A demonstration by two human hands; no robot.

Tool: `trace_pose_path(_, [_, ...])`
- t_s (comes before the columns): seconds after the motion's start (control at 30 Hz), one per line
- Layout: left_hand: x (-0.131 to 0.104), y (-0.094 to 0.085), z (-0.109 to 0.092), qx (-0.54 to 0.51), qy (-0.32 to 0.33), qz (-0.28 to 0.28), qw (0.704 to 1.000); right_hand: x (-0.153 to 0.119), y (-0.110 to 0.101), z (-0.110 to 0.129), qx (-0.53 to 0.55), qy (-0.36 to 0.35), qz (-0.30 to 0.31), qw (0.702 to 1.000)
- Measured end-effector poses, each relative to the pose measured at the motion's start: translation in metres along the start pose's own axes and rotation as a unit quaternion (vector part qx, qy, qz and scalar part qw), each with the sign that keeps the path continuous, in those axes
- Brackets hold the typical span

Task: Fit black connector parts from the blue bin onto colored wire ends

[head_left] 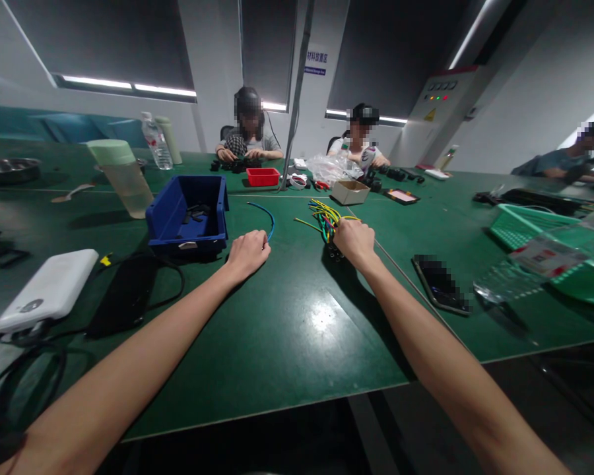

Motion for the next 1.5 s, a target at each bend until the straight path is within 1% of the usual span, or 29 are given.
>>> trace_pose_path(0.27, [0.001, 0.002, 0.005, 0.004, -0.022, 0.003, 1.000, 0.002, 0.004, 0.000, 0.003, -0.008, 0.006, 1.000])
trace_pose_path(0.43, [0.002, 0.005, 0.008, 0.001, -0.027, 0.001, 1.000, 0.002, 0.005, -0.002, 0.002, 0.002, 0.008, 1.000])
trace_pose_path(0.5, [0.003, 0.007, 0.010, 0.002, -0.030, -0.002, 1.000, 0.001, 0.000, -0.001, 0.001, 0.006, -0.010, 1.000])
trace_pose_path(0.63, [0.004, 0.009, 0.010, 0.007, -0.021, -0.005, 1.000, -0.005, -0.016, 0.005, 0.019, -0.006, -0.075, 0.997])
trace_pose_path(0.7, [0.004, 0.008, 0.009, 0.005, -0.014, -0.008, 1.000, -0.010, -0.022, 0.013, 0.034, -0.021, -0.093, 0.995])
trace_pose_path(0.77, [0.003, 0.005, 0.008, 0.005, -0.014, -0.013, 1.000, -0.017, -0.022, 0.027, 0.051, -0.045, -0.090, 0.994])
trace_pose_path(0.83, [0.001, 0.003, 0.008, 0.003, -0.019, -0.016, 1.000, -0.028, -0.014, 0.049, 0.074, -0.083, -0.055, 0.992])
trace_pose_path(0.9, [0.001, 0.002, 0.010, -0.007, -0.029, -0.017, 0.999, -0.043, -0.001, 0.078, 0.104, -0.156, 0.003, 0.982])
trace_pose_path(0.97, [0.002, 0.002, 0.016, -0.031, -0.053, -0.018, 0.998, -0.060, 0.013, 0.104, 0.116, -0.216, 0.054, 0.968])
trace_pose_path(1.03, [0.004, 0.004, 0.026, -0.073, -0.090, -0.019, 0.993, -0.070, 0.021, 0.120, 0.118, -0.249, 0.075, 0.958])
trace_pose_path(1.13, [0.009, 0.008, 0.040, -0.154, -0.125, -0.032, 0.980, -0.074, 0.024, 0.127, 0.125, -0.265, 0.069, 0.954])
trace_pose_path(1.3, [0.014, 0.005, 0.047, -0.241, -0.116, -0.070, 0.961, -0.069, 0.023, 0.124, 0.164, -0.265, 0.070, 0.948])
trace_pose_path(1.4, [0.014, 0.006, 0.046, -0.278, -0.102, -0.064, 0.953, -0.068, 0.025, 0.124, 0.166, -0.242, 0.076, 0.953])
trace_pose_path(1.5, [0.014, 0.011, 0.046, -0.318, -0.101, -0.052, 0.941, -0.072, 0.023, 0.131, 0.127, -0.241, 0.066, 0.960])
Point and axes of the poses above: each hand's wrist, its own x-axis towards the middle knuckle, its own y-axis out of the palm, z = x × y, the point moved 9 cm from there along x, towards the middle knuckle, and after that the axes turned 2 degrees about z, right-handed, at the moved point
